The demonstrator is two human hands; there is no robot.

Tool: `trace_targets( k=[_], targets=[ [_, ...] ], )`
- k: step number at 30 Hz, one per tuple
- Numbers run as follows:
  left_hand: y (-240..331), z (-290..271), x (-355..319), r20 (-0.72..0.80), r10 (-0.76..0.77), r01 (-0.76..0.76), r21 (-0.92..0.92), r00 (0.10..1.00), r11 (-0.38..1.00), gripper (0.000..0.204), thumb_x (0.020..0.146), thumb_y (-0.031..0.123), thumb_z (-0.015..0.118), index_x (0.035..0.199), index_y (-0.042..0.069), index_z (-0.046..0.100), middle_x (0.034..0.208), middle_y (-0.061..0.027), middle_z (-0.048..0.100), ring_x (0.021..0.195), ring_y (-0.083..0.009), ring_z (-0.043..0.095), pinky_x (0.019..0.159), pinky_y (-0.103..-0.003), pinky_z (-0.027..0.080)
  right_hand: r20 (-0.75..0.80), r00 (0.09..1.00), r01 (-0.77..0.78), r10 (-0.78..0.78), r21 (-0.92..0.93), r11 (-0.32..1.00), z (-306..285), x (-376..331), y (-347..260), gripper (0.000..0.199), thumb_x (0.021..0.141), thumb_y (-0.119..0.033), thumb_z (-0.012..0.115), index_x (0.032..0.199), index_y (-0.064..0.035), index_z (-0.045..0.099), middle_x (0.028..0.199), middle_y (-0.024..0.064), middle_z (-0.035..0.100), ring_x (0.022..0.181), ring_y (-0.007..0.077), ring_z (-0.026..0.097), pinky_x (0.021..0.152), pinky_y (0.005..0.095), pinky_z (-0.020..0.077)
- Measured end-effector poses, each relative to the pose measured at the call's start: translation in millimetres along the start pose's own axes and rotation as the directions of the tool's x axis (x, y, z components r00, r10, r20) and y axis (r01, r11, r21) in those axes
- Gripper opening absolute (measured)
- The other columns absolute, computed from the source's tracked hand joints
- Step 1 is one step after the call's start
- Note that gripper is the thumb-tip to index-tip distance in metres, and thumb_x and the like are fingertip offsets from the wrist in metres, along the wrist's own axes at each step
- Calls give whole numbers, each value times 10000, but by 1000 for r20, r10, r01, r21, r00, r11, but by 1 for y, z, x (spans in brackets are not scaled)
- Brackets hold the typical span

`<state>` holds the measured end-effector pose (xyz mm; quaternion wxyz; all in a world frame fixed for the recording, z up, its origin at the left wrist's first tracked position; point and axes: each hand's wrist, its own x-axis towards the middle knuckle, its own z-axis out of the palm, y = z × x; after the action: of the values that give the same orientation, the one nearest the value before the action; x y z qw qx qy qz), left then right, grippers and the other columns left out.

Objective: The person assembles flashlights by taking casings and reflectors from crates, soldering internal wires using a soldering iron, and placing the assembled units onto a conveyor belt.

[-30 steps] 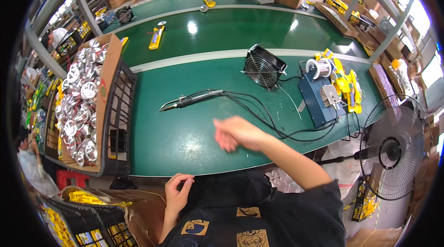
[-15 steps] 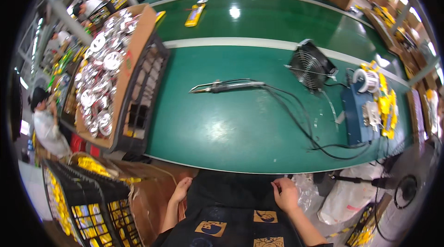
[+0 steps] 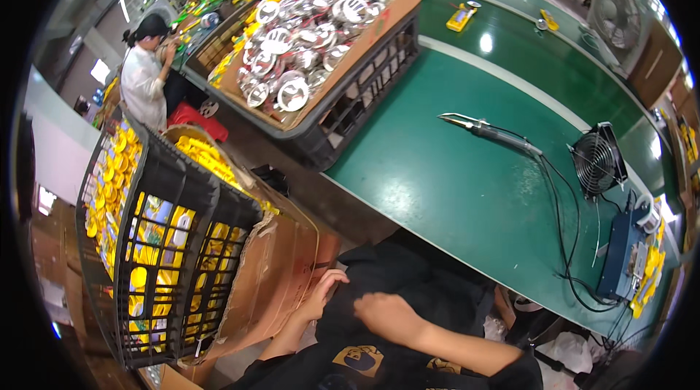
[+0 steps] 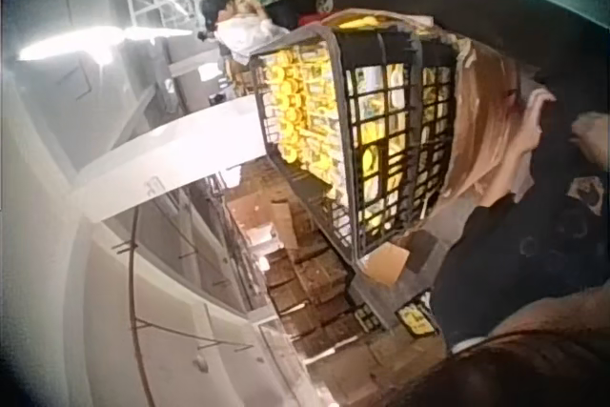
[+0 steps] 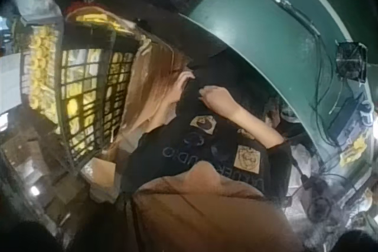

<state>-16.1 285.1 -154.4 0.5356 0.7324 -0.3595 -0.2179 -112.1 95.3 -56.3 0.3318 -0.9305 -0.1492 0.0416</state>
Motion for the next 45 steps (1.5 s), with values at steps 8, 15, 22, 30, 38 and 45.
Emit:
trace_targets(
  k=[8, 15, 22, 30, 38, 45],
  targets=[
    [51, -13, -19, 34, -167, 159, 175, 985, 972, 124, 774, 116, 627, 762, 27, 541, 713, -58, 528, 586, -202, 510, 539, -298, 406, 26, 983, 170, -182, 247, 954, -10, -7, -31, 154, 812, -232, 562, 834, -80, 574, 722, 62, 555, 690, 224, 583, 590, 302, 471],
    [58, -23, -35, 304, -370, 212, 446, 878, 870, 160, 788, 155, 602, 876, 27, 562, 889, -128, 565, 773, -300, 547, 669, -346, 443, -18, 992, 130, -129, 174, 976, -9, -15, -40, 165, 779, -227, 612, 814, -66, 601, 716, 61, 579, 666, 220, 586, 584, 287, 479],
    [61, -1, -25, 125, 180, -208, 276, 976, 938, 147, 780, 28, 566, 926, 46, 565, 937, -107, 540, 829, -296, 526, 763, -324, 436, -6, 993, 116, -117, 167, 979, -4, -18, -40, 167, 781, -233, 609, 807, -68, 604, 708, 57, 577, 668, 208, 587, 585, 279, 475],
    [79, -24, -48, 470, -167, 98, 168, 867, 981, 140, 807, 140, 562, 728, 26, 544, 657, -113, 545, 548, -253, 497, 540, -332, 402, 27, 991, 129, -134, 141, 982, -8, -31, -49, 180, 792, -248, 592, 829, -73, 607, 717, 51, 582, 678, 208, 592, 595, 284, 477],
    [79, -5, -103, -86, -288, 300, 235, 954, 925, 159, 829, 200, 577, 806, 43, 558, 570, -55, 505, 488, -160, 498, 496, -283, 398, 176, 937, 263, -302, 213, 941, -6, -30, -59, 163, 794, -208, 566, 873, -71, 609, 723, 47, 565, 693, 206, 591, 599, 288, 482],
    [78, -11, -138, 152, -491, 497, 0, 858, 868, 106, 828, 116, 553, 909, 49, 542, 764, -92, 573, 672, -228, 574, 585, -300, 447, 256, 900, 311, -354, 192, 931, -15, -32, -69, 138, 792, -191, 555, 835, -61, 569, 718, 71, 547, 676, 214, 589, 582, 296, 477]
  ],
)
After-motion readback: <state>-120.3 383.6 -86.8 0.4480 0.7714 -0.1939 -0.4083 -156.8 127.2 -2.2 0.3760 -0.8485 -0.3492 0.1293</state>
